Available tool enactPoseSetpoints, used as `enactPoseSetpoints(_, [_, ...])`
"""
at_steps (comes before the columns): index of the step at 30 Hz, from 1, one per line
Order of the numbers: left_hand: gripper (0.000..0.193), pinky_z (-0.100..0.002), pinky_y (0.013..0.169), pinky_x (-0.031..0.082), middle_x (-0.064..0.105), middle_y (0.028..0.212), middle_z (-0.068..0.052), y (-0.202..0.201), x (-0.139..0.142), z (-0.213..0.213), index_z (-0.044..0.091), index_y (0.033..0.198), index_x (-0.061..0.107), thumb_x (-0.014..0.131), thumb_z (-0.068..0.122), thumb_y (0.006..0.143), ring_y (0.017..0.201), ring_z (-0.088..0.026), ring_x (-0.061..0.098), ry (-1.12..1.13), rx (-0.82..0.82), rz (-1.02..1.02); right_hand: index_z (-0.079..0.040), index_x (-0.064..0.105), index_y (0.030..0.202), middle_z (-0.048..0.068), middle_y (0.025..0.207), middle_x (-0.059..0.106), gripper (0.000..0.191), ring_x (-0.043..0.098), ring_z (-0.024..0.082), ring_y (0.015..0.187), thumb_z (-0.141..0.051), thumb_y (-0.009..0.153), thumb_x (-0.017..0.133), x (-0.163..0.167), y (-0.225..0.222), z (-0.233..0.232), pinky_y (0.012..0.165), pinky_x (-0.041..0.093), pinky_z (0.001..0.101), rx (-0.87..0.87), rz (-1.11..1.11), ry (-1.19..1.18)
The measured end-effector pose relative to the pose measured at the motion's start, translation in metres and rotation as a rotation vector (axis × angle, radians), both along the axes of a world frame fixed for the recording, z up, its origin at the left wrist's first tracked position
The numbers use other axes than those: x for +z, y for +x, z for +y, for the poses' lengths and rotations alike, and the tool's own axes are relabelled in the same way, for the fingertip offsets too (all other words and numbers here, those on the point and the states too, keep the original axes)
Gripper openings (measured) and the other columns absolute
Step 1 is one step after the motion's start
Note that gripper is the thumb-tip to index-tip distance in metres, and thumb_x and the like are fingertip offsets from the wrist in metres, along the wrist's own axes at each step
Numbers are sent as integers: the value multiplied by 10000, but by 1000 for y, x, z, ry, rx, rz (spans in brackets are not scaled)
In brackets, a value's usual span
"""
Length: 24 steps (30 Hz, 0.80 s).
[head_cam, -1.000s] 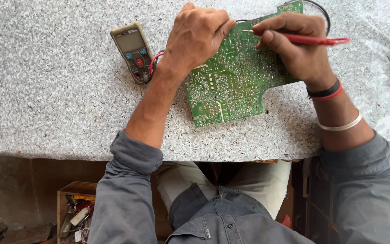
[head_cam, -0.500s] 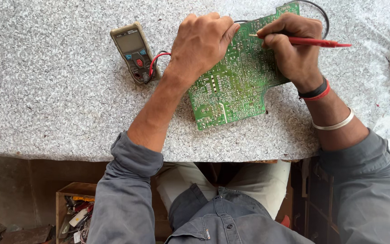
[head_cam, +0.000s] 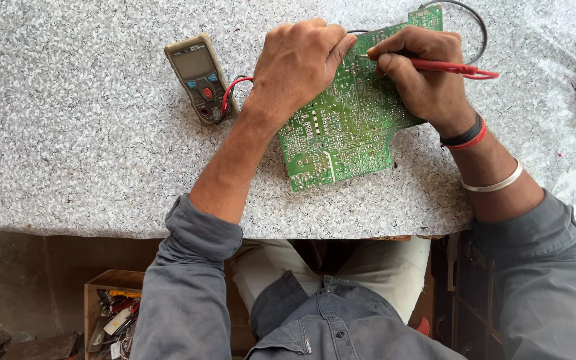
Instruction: The person holds a large green circuit board on a workbench and probes its components with a red multimeter test lead, repositioning the board and the probe tip across different points while the multimeter sits beside the board. They turn and shift the board to reach other areas and continue probing until the end of the clip.
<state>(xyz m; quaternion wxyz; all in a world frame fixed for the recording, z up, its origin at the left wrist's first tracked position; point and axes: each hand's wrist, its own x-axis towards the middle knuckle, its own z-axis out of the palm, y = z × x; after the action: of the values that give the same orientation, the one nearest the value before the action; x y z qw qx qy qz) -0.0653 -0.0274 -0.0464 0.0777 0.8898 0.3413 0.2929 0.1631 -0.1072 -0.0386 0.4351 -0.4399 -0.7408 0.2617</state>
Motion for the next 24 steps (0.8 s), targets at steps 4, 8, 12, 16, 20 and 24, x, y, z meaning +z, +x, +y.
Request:
enactPoseSetpoints(4, [382, -366, 504, 501, 647, 649, -42, -1, 0, 0, 108, 800, 739, 648, 387, 1045, 526, -160, 616, 22, -10, -12, 58, 735, 1009, 120, 843, 737, 159, 722, 141, 740, -36, 1032, 607, -1, 0, 0, 689, 576, 261, -6, -12, -27])
enactPoseSetpoints(8, [377, -354, 463, 486, 630, 609, -43, -1, 0, -1, 98, 807, 744, 654, 384, 1036, 486, -150, 598, -33, -1, 20, 59, 725, 1038, 126, 874, 739, 163, 731, 146, 767, -42, 1074, 602, -4, -1, 3, 709, 598, 261, 0, -17, 57])
enactPoseSetpoints(12, [372, -355, 474, 487, 632, 621, -43, -1, 0, -1, 104, 807, 742, 656, 389, 1031, 496, -151, 602, 11, 1, 12, 50, 718, 1018, 120, 873, 743, 162, 735, 138, 756, -54, 1067, 604, -4, 1, 3, 685, 595, 257, 22, -6, -12])
enactPoseSetpoints(16, [376, -360, 481, 491, 637, 627, -45, -1, 1, 0, 103, 808, 743, 658, 390, 1036, 504, -157, 610, 0, -2, 18, 51, 730, 1038, 115, 841, 734, 156, 717, 139, 731, -51, 1069, 616, -3, -1, 1, 668, 570, 258, -6, -24, 7])
enactPoseSetpoints(20, [372, -366, 483, 498, 642, 638, -53, -1, 2, 0, 99, 822, 747, 657, 386, 1040, 510, -162, 617, -16, -2, 25, 33, 731, 1018, 98, 845, 738, 142, 718, 124, 730, -50, 1060, 624, 0, -2, 0, 665, 569, 241, 7, -19, -21])
enactPoseSetpoints(24, [366, -376, 496, 503, 644, 642, -58, -2, 3, -1, 102, 827, 749, 653, 383, 1040, 523, -171, 626, 3, -2, 25, 40, 733, 1088, 103, 892, 731, 113, 713, 127, 770, -35, 1076, 650, 2, -4, -1, 697, 558, 246, 27, -28, 36])
